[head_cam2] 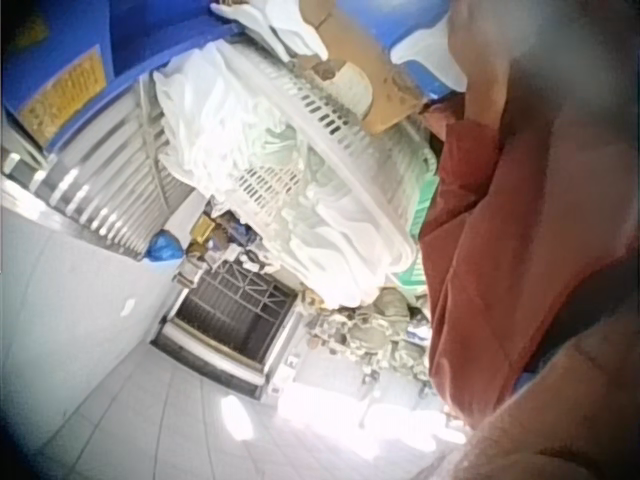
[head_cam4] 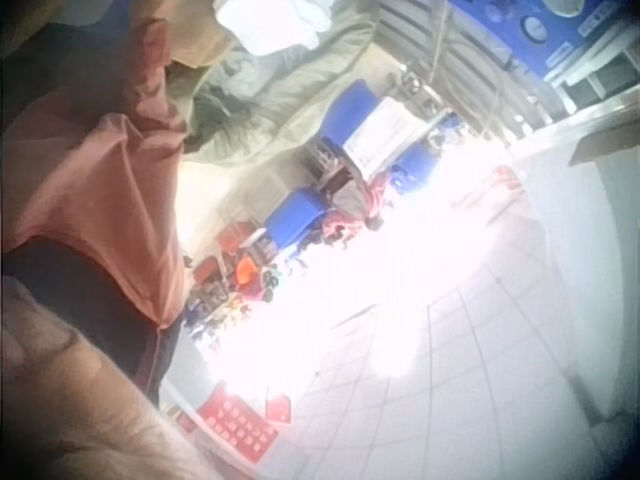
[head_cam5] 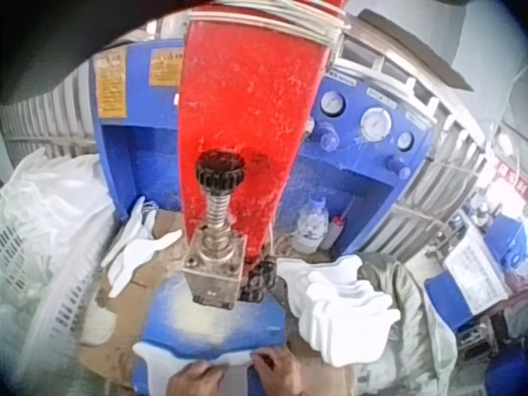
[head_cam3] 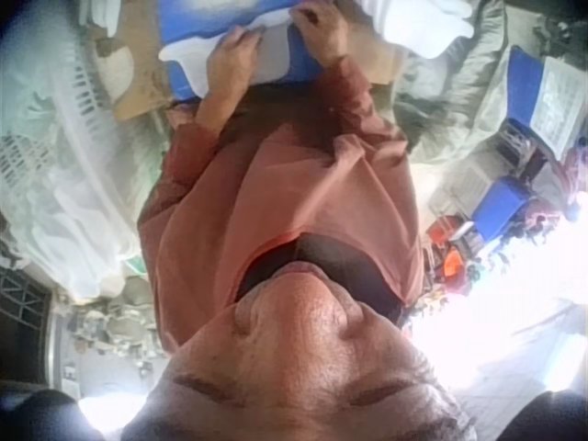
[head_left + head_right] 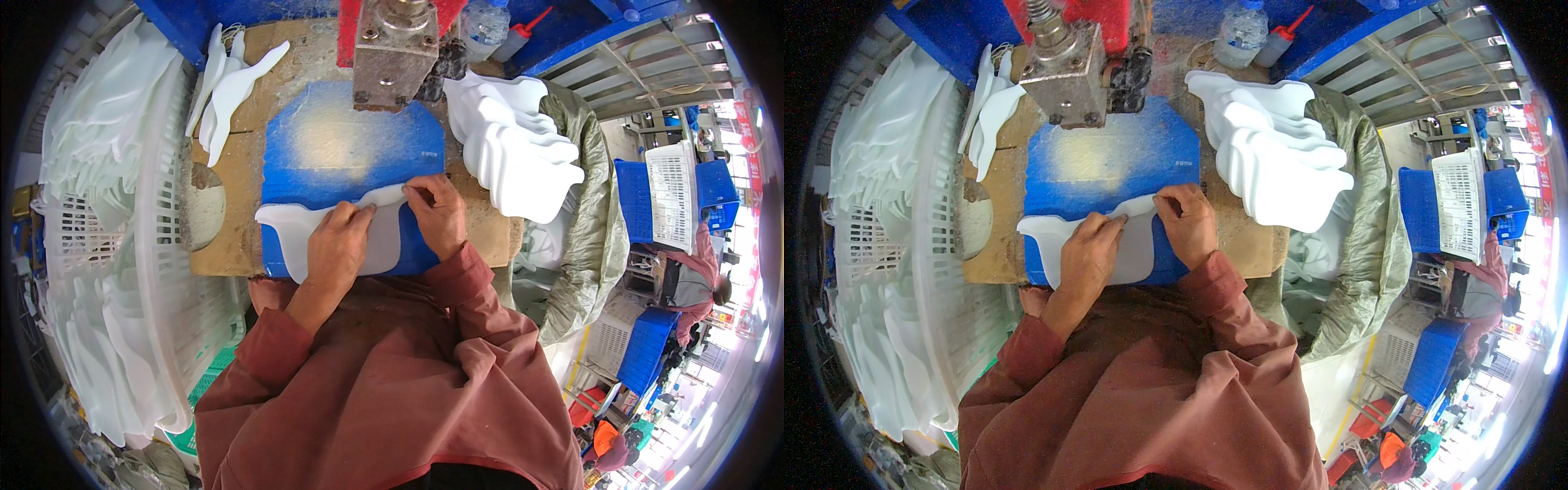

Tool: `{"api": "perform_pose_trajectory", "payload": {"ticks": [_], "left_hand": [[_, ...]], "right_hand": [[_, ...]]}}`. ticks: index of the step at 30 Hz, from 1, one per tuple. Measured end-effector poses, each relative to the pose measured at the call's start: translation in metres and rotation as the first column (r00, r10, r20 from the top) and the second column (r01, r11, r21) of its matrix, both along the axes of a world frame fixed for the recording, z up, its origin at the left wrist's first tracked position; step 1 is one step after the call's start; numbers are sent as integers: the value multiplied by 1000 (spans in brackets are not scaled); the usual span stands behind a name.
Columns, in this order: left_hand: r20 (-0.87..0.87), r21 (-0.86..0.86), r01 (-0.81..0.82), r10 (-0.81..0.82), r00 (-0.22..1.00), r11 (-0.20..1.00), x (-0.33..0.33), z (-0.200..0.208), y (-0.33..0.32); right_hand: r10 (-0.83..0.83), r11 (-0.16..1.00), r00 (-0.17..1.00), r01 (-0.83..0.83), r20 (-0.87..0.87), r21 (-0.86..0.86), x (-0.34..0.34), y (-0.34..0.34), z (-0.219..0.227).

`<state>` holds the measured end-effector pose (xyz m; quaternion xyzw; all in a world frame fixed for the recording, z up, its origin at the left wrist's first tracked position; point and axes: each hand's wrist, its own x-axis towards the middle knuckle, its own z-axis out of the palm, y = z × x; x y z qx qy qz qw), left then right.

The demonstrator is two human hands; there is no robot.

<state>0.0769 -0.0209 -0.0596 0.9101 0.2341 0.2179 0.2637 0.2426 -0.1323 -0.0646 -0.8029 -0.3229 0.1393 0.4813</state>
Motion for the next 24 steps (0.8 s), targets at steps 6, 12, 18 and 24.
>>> {"api": "perform_pose_trajectory", "payload": {"ticks": [6, 12, 18, 24], "left_hand": [[-4, -13, 1, -1, 1000, 1000, 0, 3, 1], [26, -63, 27, -25, 999, 998, 0, -9, 0], [51, -148, 10, -2, 999, 989, -7, -22, -2], [20, -161, 1, 3, 1000, 987, 0, -31, -2]], "right_hand": [[28, 996, 999, -25, 35, -82, 5, 1, -1], [102, 982, 993, -92, 52, -163, 15, -2, -7], [194, 919, 978, -210, -82, -333, 36, 1, -9], [281, 928, 960, -275, -12, -251, 38, -5, 1]]}}
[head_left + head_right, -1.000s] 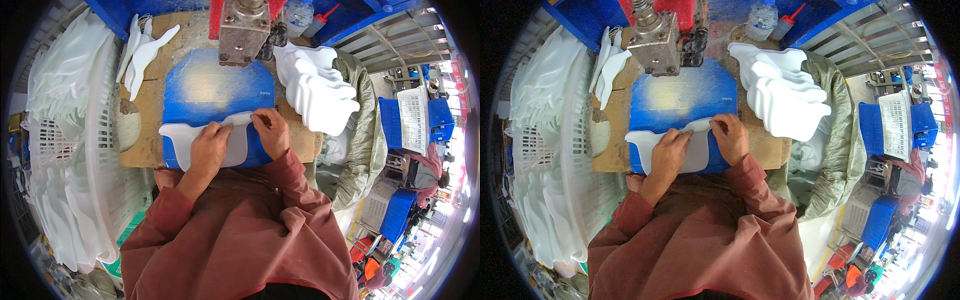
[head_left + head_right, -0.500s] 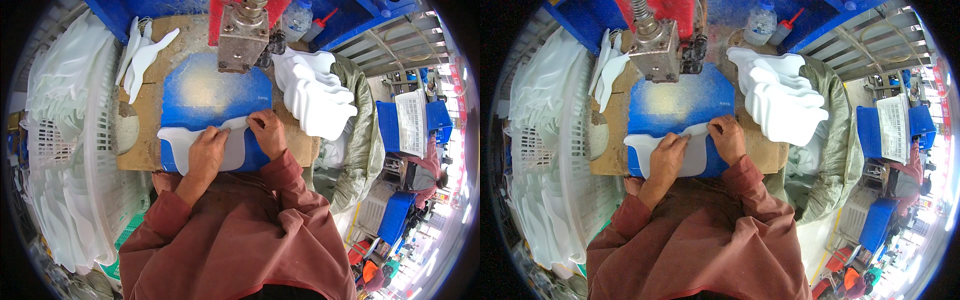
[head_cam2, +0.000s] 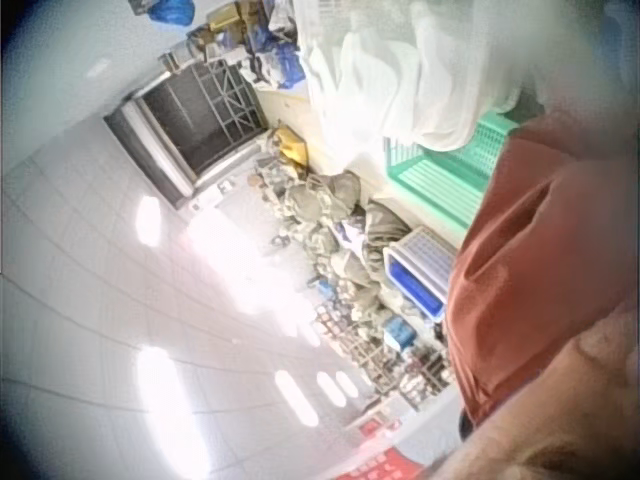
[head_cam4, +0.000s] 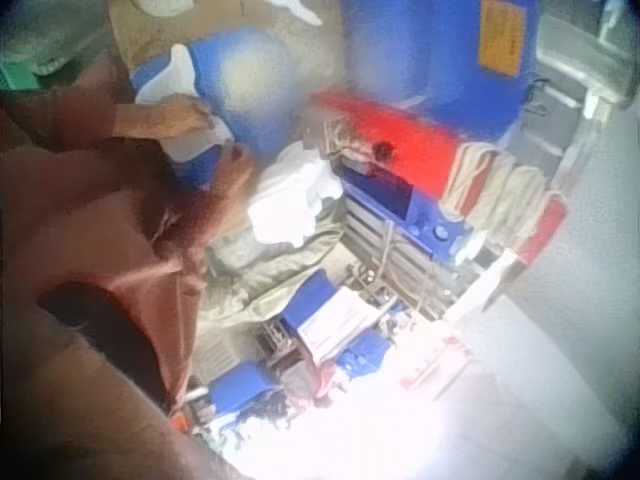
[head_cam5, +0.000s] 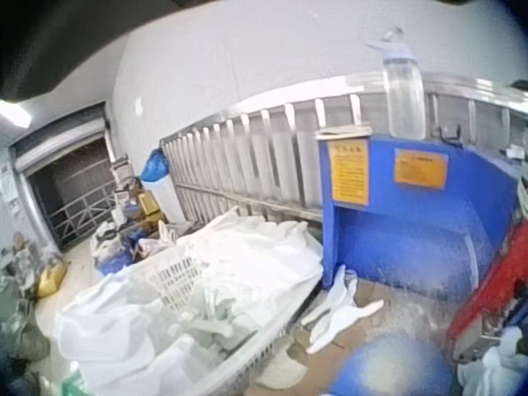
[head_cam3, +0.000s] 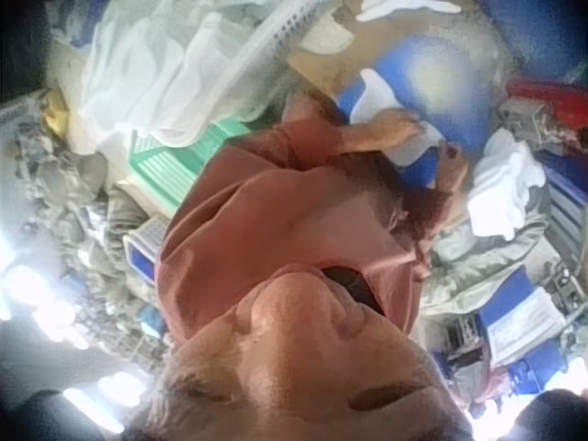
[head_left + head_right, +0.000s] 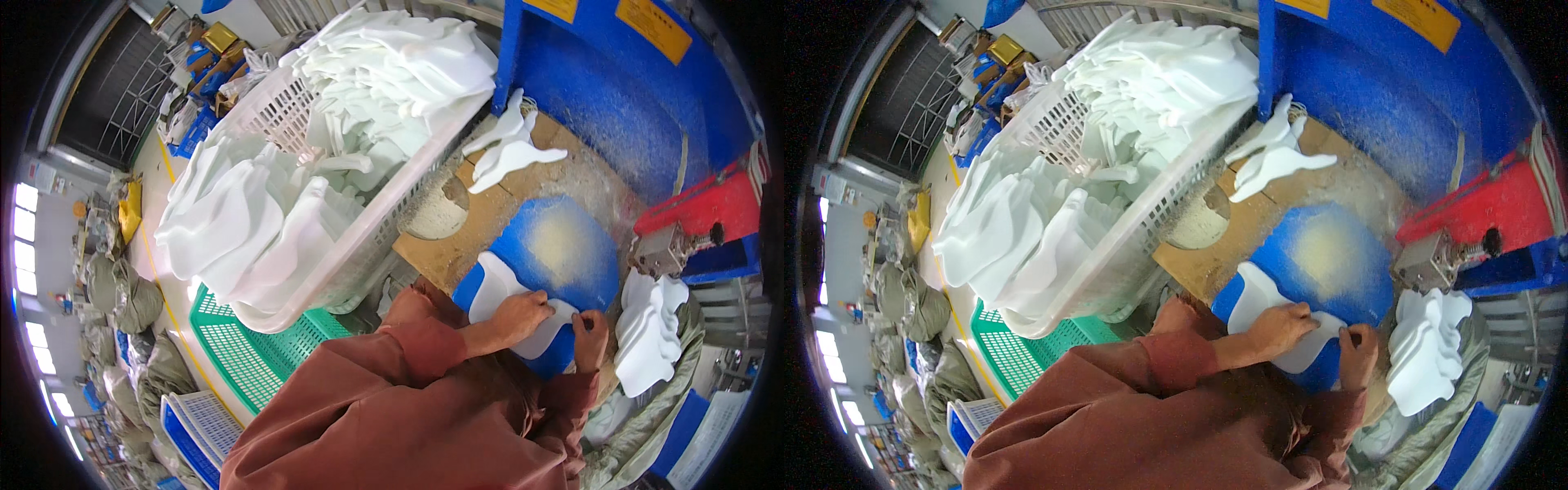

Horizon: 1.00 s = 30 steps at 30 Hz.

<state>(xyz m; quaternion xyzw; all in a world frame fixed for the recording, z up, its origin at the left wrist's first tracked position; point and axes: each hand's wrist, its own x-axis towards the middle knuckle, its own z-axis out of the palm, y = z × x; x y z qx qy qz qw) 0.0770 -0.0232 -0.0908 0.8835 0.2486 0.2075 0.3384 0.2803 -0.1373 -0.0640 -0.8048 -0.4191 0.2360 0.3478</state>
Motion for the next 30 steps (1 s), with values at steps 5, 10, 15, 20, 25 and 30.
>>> {"api": "perform_pose_trajectory", "payload": {"ticks": [5, 10, 15, 20, 25, 30], "left_hand": [[26, -47, 19, -18, 999, 999, -2, -6, 5], [93, -155, 53, -39, 995, 987, -2, -12, 13], [139, -106, 59, -44, 989, 993, -8, 0, 20], [297, 406, 7, -139, 945, 914, -11, 34, 29], [-93, -32, 447, -448, 889, 894, -12, 60, 56], [-51, -46, 401, -403, 914, 915, -17, 76, 59]], "right_hand": [[-91, 983, 826, 165, -556, 84, -2, -6, 11], [-157, 988, 781, 130, -605, -90, 2, 0, 8], [16, 998, 886, 13, -463, 58, -8, -6, 6], [66, 984, 973, -26, -222, 178, -24, -19, 27], [106, 966, 992, -87, -67, 243, -45, -22, 73], [99, 975, 990, -116, 101, 187, -58, -19, 103]]}}
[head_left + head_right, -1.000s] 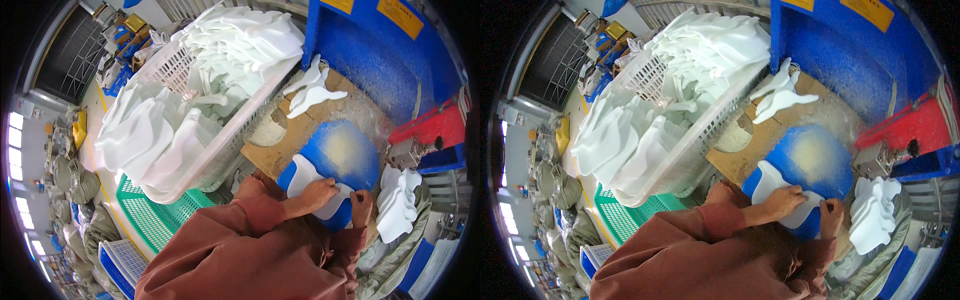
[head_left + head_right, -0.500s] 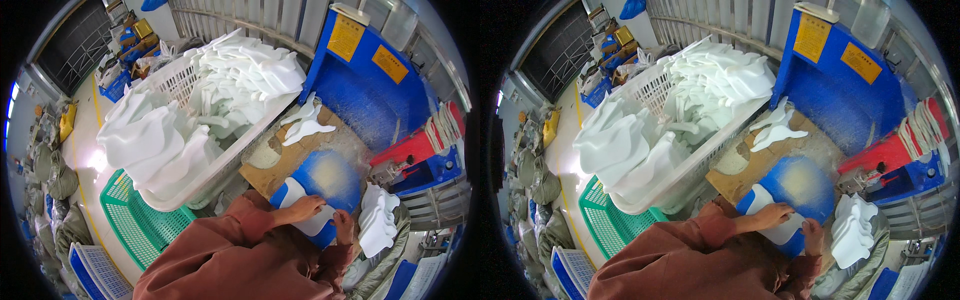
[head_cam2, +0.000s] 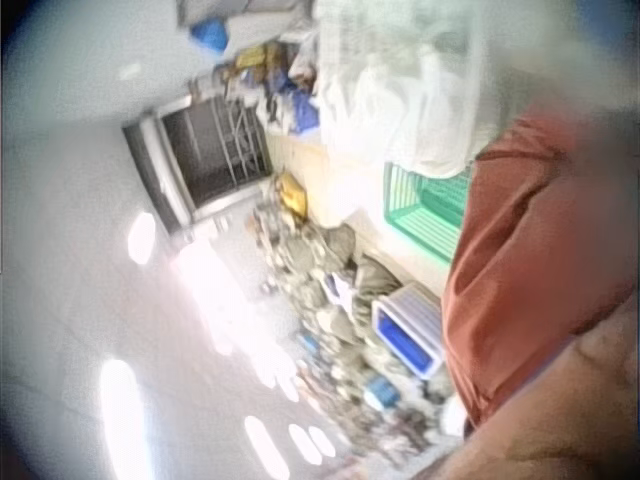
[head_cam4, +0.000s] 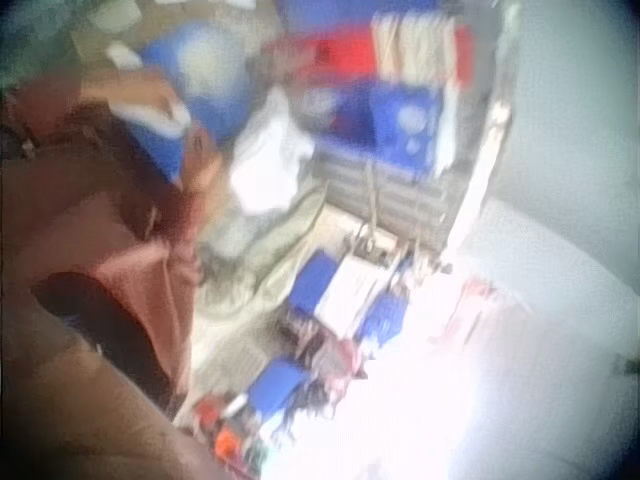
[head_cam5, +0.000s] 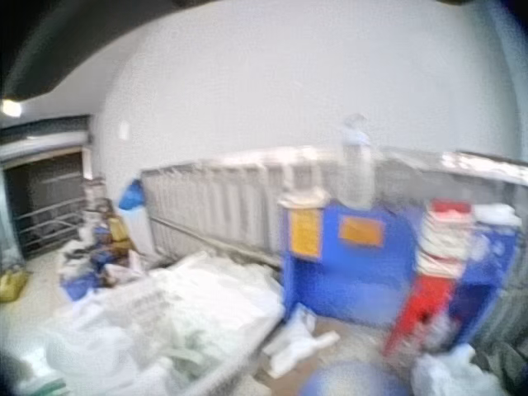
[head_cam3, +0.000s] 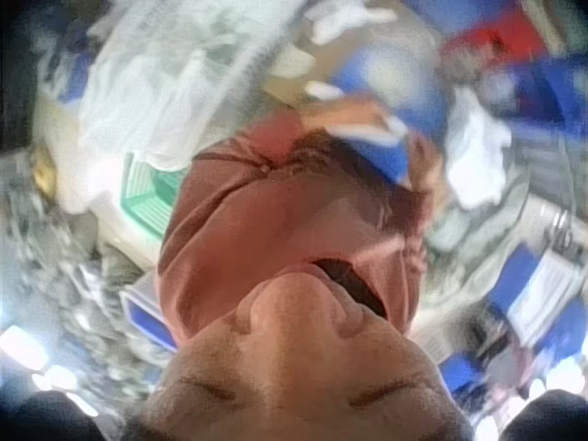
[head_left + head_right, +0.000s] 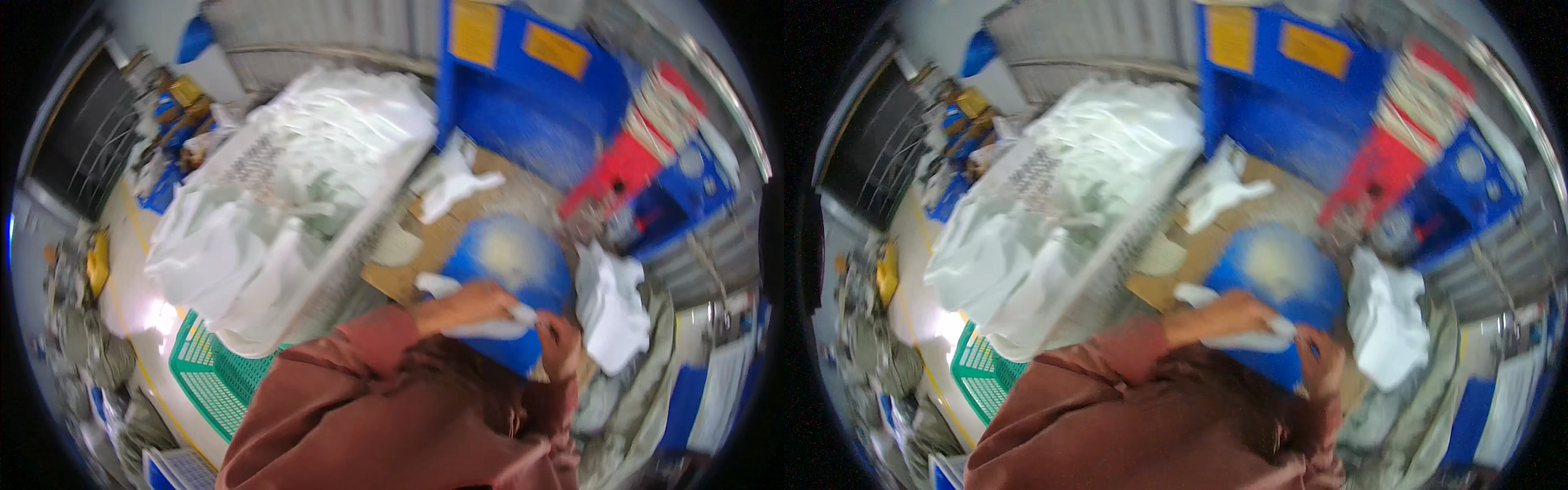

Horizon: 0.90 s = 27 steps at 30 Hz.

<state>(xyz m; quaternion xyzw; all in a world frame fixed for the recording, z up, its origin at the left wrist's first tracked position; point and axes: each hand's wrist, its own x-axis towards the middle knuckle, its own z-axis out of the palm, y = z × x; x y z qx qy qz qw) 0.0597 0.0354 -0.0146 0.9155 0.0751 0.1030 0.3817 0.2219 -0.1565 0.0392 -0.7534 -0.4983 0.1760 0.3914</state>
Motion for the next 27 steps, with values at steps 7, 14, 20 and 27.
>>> {"api": "perform_pose_trajectory", "payload": {"ticks": [7, 14, 20, 27], "left_hand": [[-37, 218, 8, 0, 999, 976, -43, 61, 21], [-220, 149, 125, -90, 971, 981, -43, 82, 39], [-91, 683, -1, 86, 992, 730, -51, 78, 18], [-172, 686, -19, 187, 967, 727, -63, 110, 1]], "right_hand": [[-68, 974, 944, 132, -322, 182, -8, -15, -3], [-64, 972, 943, 133, -326, 194, 1, -24, -23], [40, 938, 863, 142, -504, 316, -22, -4, -39], [144, 897, 815, 131, -561, 421, -46, 26, -26]]}}
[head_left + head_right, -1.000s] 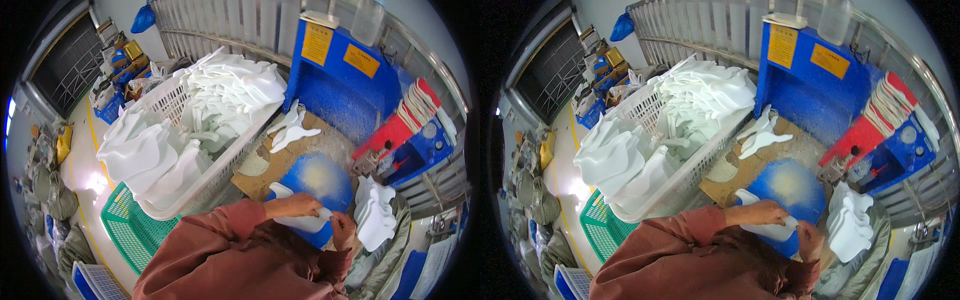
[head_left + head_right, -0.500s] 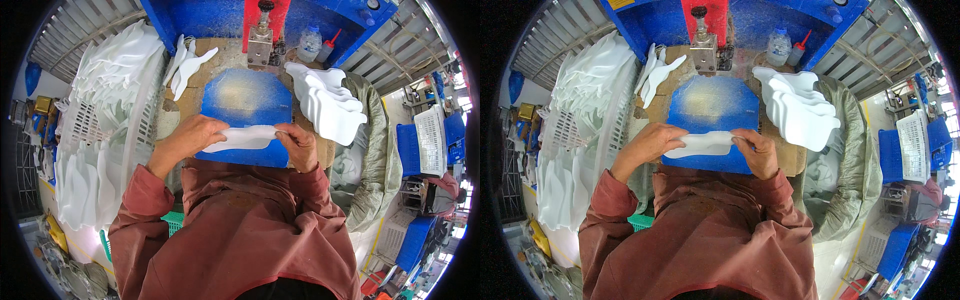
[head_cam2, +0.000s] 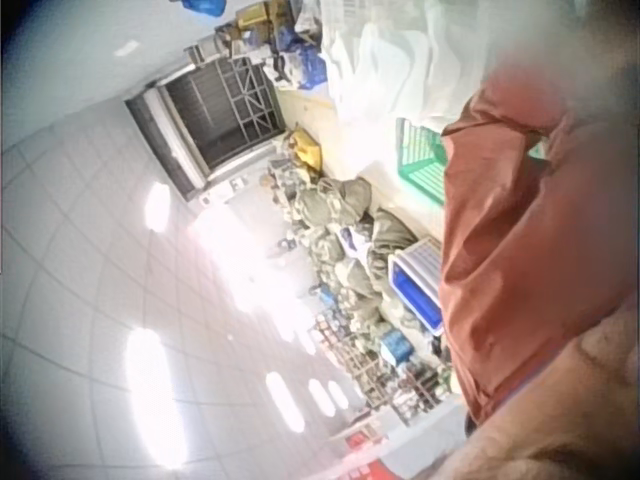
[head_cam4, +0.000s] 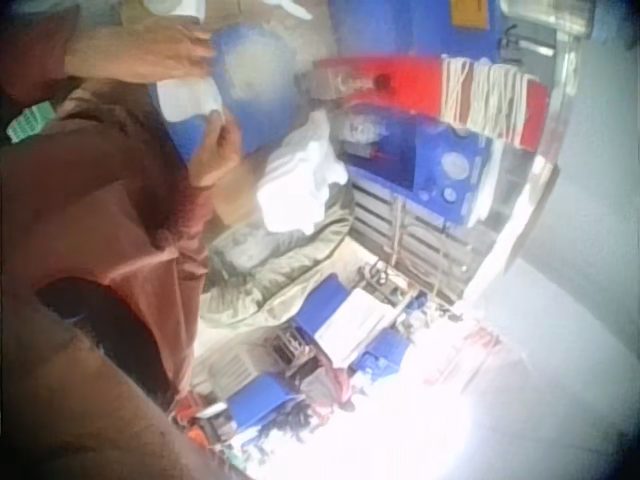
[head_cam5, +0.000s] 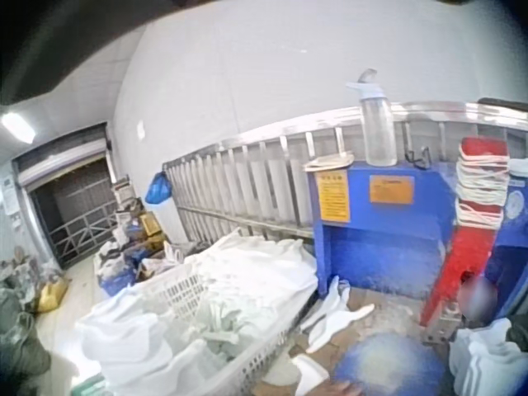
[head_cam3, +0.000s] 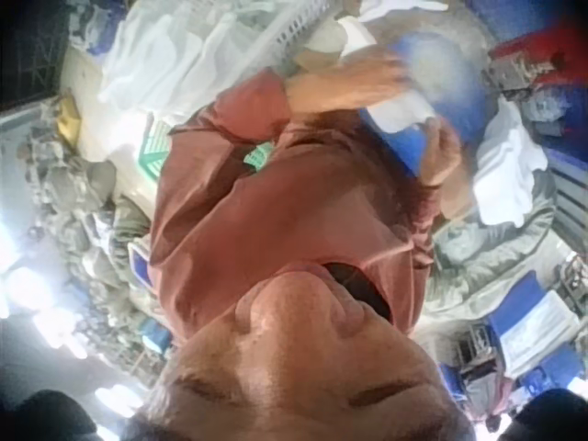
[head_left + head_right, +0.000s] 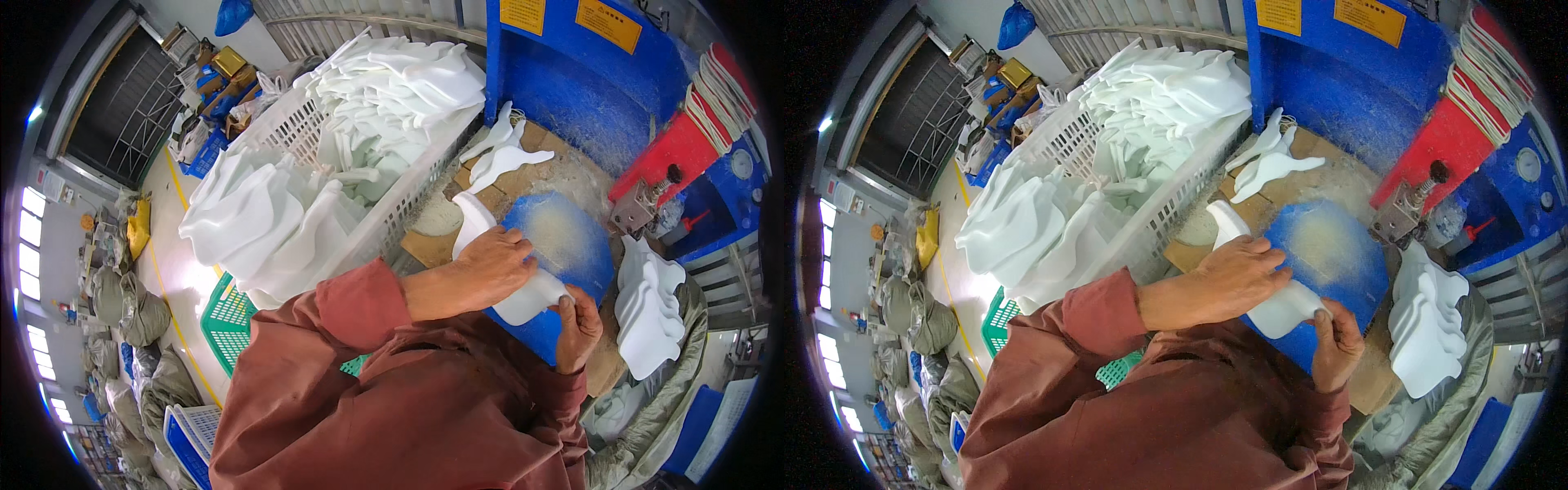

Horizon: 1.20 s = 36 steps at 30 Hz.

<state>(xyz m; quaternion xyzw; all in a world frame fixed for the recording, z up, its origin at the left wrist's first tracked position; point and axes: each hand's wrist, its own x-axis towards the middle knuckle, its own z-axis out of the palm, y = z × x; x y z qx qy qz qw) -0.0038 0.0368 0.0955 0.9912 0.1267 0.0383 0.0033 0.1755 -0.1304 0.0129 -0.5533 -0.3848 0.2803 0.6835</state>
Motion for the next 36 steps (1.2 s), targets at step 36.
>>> {"api": "perform_pose_trajectory", "payload": {"ticks": [36], "left_hand": [[-565, -171, -892, 700, 436, 418, -214, -122, 378]], "right_hand": [[-310, 707, 452, 697, 836, -115, 131, -90, 43]]}}
